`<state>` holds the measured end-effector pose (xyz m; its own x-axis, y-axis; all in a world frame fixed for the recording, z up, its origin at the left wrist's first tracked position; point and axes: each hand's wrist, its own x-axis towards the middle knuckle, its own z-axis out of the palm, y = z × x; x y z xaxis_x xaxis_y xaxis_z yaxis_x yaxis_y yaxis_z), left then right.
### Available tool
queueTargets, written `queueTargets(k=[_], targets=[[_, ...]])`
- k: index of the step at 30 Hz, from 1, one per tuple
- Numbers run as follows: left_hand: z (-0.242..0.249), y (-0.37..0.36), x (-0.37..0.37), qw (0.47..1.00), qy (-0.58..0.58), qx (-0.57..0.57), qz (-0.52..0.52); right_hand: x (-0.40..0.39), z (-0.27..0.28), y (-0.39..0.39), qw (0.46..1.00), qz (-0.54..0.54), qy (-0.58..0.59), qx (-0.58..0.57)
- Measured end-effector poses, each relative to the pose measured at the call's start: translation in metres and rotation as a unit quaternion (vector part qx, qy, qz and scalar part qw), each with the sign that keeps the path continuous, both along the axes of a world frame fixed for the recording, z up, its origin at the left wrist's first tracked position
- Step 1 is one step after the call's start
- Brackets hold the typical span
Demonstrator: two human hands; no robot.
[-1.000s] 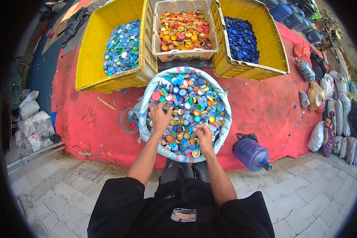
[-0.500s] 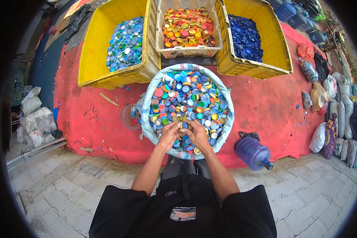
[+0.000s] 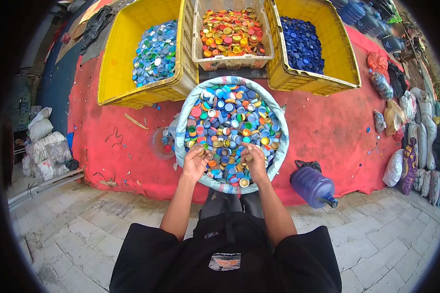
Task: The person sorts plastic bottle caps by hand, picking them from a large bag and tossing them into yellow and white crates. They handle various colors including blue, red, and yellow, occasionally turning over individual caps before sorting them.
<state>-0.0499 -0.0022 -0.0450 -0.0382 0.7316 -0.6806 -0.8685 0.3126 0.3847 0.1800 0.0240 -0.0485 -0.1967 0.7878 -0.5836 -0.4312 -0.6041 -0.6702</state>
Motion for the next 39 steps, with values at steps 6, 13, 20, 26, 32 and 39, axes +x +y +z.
queueTargets(k=[6,13,20,26,32,39], targets=[[0.021,0.007,0.004,1.000,-0.008,-0.021,-0.011,0.007,0.000,0.015,0.988,-0.069,0.116,-0.076],[0.009,0.003,0.004,0.994,0.053,-0.082,-0.046,0.011,-0.006,0.018,0.983,-0.111,0.112,-0.093],[0.002,-0.001,0.004,0.985,0.105,-0.108,-0.089,0.024,-0.019,0.008,0.980,0.016,-0.197,-0.002],[0.001,0.001,0.017,0.957,0.191,-0.060,-0.208,0.036,0.010,-0.018,0.768,0.287,-0.530,0.217],[0.002,-0.001,0.033,0.917,0.258,-0.047,-0.301,0.049,0.007,-0.030,0.682,0.355,-0.553,0.321],[-0.012,-0.018,0.051,0.886,0.338,-0.026,-0.317,0.055,-0.013,-0.021,0.574,0.423,-0.566,0.413]])
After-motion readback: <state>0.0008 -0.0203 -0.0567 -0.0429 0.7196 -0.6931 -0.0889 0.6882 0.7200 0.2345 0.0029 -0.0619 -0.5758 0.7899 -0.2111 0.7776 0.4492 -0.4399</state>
